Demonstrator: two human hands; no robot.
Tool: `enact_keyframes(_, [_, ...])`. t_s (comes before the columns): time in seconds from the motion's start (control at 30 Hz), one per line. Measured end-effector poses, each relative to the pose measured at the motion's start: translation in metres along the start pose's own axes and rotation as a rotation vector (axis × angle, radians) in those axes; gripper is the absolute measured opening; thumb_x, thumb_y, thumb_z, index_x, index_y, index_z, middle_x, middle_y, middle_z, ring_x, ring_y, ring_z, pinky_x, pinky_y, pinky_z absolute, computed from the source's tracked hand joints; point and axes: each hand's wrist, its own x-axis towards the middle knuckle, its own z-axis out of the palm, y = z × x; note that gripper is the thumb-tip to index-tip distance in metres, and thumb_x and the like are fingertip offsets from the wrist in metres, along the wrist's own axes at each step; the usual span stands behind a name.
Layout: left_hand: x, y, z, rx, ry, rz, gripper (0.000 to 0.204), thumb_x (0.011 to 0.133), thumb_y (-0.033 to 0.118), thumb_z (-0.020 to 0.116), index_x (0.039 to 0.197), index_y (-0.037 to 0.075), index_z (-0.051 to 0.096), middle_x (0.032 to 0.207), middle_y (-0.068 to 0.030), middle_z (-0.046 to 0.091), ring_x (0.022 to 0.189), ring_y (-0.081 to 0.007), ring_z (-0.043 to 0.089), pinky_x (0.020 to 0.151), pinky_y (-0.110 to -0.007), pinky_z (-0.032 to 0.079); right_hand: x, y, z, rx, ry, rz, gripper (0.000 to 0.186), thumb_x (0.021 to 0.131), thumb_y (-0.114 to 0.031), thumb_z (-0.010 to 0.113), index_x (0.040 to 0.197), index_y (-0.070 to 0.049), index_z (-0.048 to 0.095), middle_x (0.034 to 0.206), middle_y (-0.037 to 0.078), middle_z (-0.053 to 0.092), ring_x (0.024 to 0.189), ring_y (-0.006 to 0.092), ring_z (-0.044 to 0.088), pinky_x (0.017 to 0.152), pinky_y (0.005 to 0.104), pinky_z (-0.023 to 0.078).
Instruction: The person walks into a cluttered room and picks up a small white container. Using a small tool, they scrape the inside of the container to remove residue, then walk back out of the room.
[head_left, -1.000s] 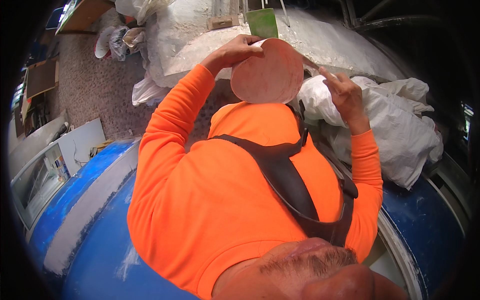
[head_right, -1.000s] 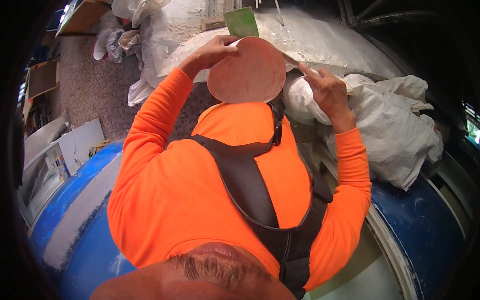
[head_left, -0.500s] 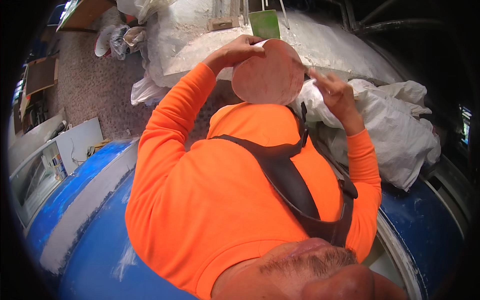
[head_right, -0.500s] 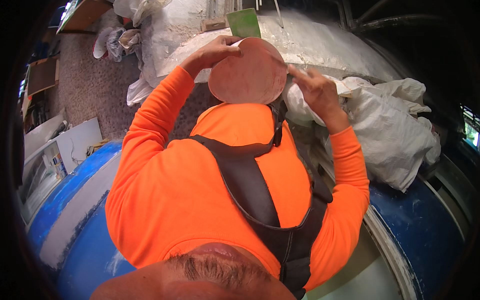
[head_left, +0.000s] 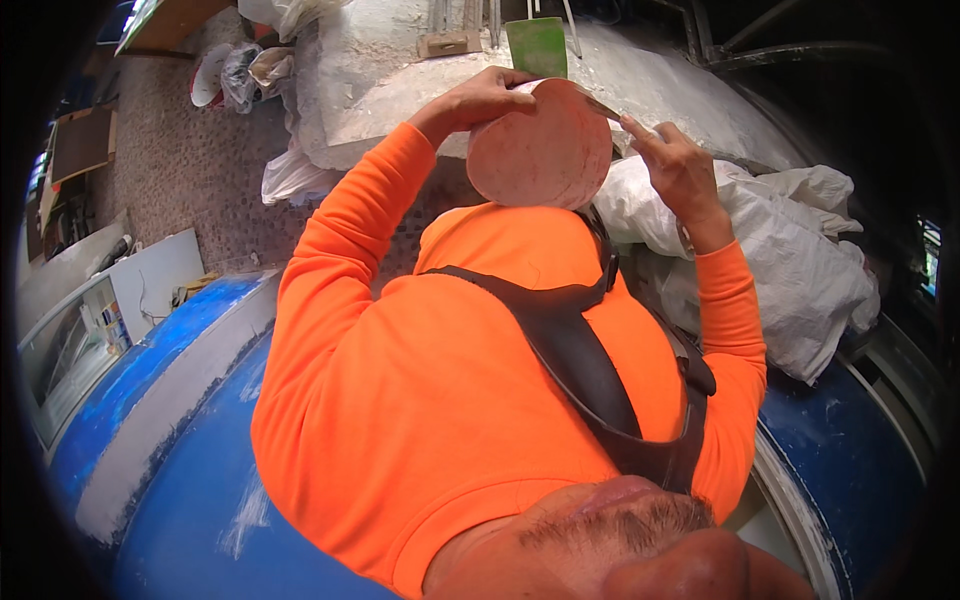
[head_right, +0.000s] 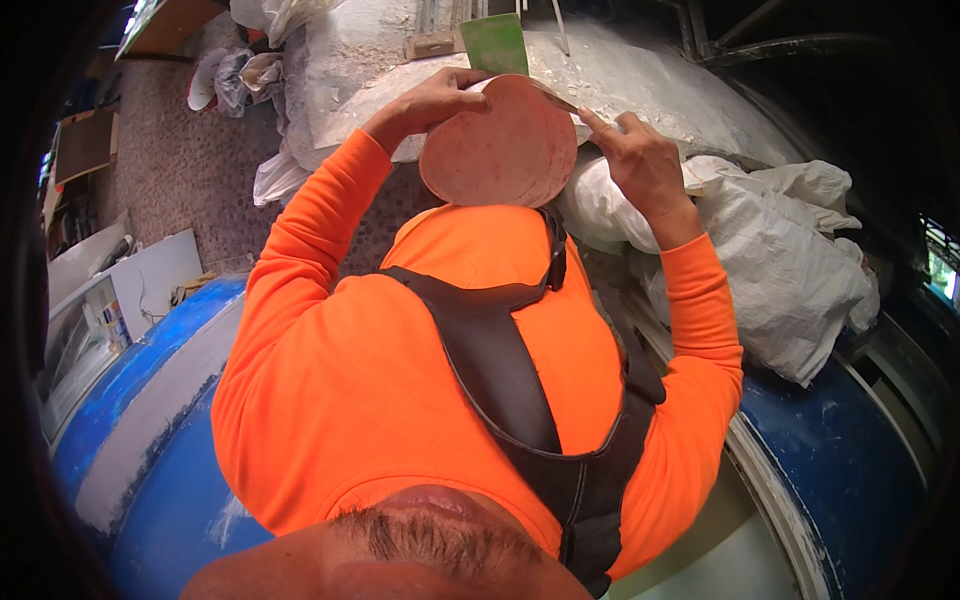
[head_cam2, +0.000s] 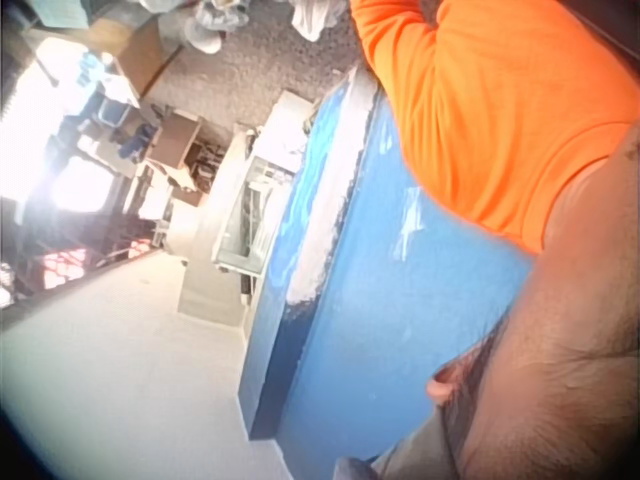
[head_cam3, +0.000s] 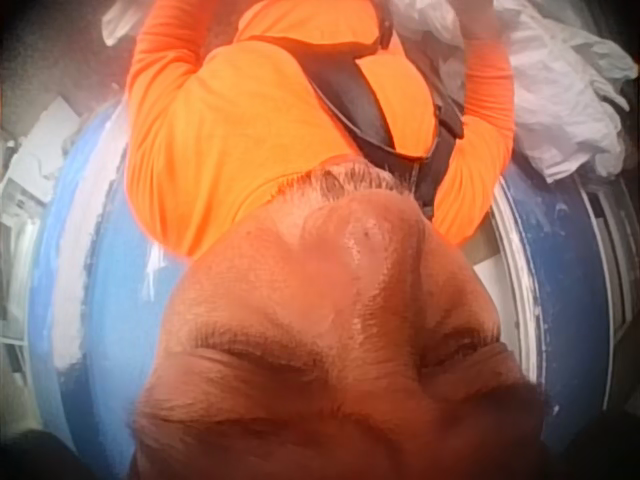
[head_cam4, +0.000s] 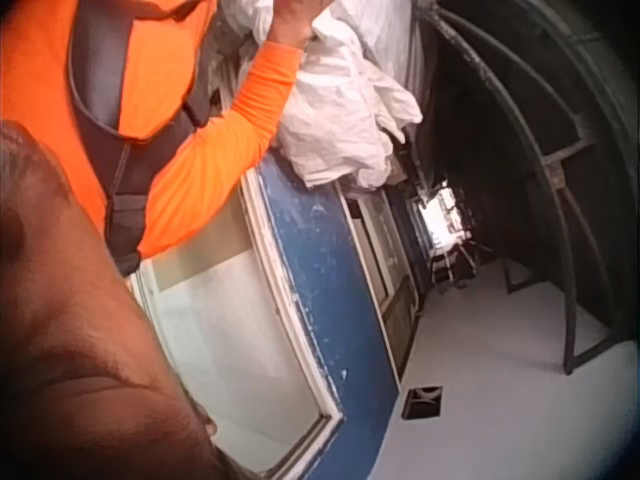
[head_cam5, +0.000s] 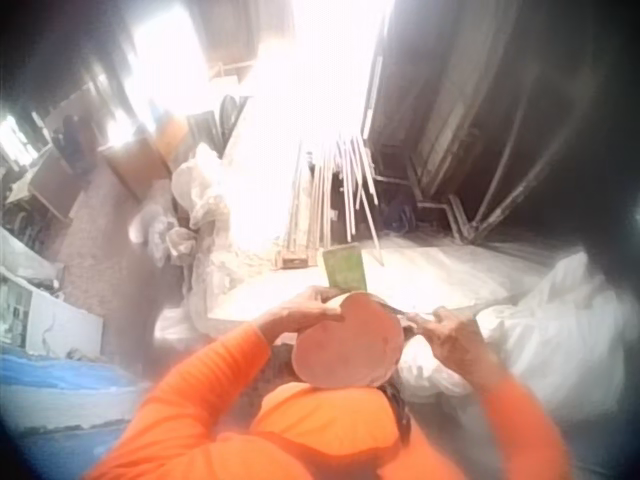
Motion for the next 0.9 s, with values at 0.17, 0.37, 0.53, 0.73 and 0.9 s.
enact_keyframes(0.17, [-0.009, 0.000, 0.002, -0.014, -0.001, -0.014, 0.065, 0.078, 0.020, 0.067, 0.138, -0.005, 0.057, 0.118, -0.0136, 0.069, 0.101, -0.0175, 0.066, 0.091, -0.030, 0.054, -0.039, 0.019, 0.038, 0.586, -0.379, 0.211, 0.029, 0.096, -0.024, 0.066, 0.123, -0.014, 0.071, 0.099, 0.017, 0.074, 0.088, 0.0348, 0.071, 0.078, 0.0407, 0.055])
enact_keyframes(0.37, [-0.020, 0.002, -0.004, -0.110, 0.082, -0.083, 0.065, 0.079, 0.019, 0.065, 0.139, -0.005, 0.056, 0.117, -0.0119, 0.068, 0.099, -0.0163, 0.066, 0.088, -0.030, 0.054, -0.016, -0.008, -0.002, 0.245, -0.297, 0.284, 0.028, 0.097, -0.022, 0.064, 0.123, -0.014, 0.071, 0.104, 0.019, 0.072, 0.093, 0.0350, 0.071, 0.081, 0.0377, 0.054])
enact_keyframes(0.53, [-0.025, -0.013, -0.014, -0.251, 0.182, -0.002, 0.059, 0.083, 0.016, 0.065, 0.138, -0.003, 0.057, 0.115, -0.0102, 0.068, 0.097, -0.0159, 0.067, 0.084, -0.030, 0.056, -0.039, 0.003, 0.016, 0.636, -0.362, 0.230, 0.041, 0.091, -0.019, 0.071, 0.130, -0.009, 0.067, 0.107, 0.018, 0.074, 0.099, 0.0290, 0.073, 0.087, 0.0333, 0.054])
enact_keyframes(0.73, [-0.014, -0.016, -0.025, -0.559, 0.355, 0.231, 0.058, 0.083, 0.013, 0.071, 0.138, -0.001, 0.058, 0.119, -0.0104, 0.067, 0.099, -0.0166, 0.067, 0.085, -0.031, 0.057, -0.007, 0.004, 0.037, 0.572, 0.047, 0.289, 0.036, 0.086, -0.022, 0.079, 0.110, 0.002, 0.069, 0.081, 0.013, 0.068, 0.071, 0.0209, 0.064, 0.070, 0.0319, 0.050])
enact_keyframes(0.9, [-0.011, -0.009, 0.010, -0.428, 0.472, 0.539, 0.076, 0.080, 0.012, 0.079, 0.146, -0.006, 0.046, 0.130, -0.0147, 0.062, 0.114, -0.0203, 0.062, 0.099, -0.034, 0.051, 0.012, -0.004, 0.078, 1.049, 0.238, 0.624, 0.026, 0.087, -0.015, 0.080, 0.104, 0.000, 0.067, 0.077, -0.006, 0.060, 0.068, 0.0028, 0.052, 0.059, 0.0215, 0.043])
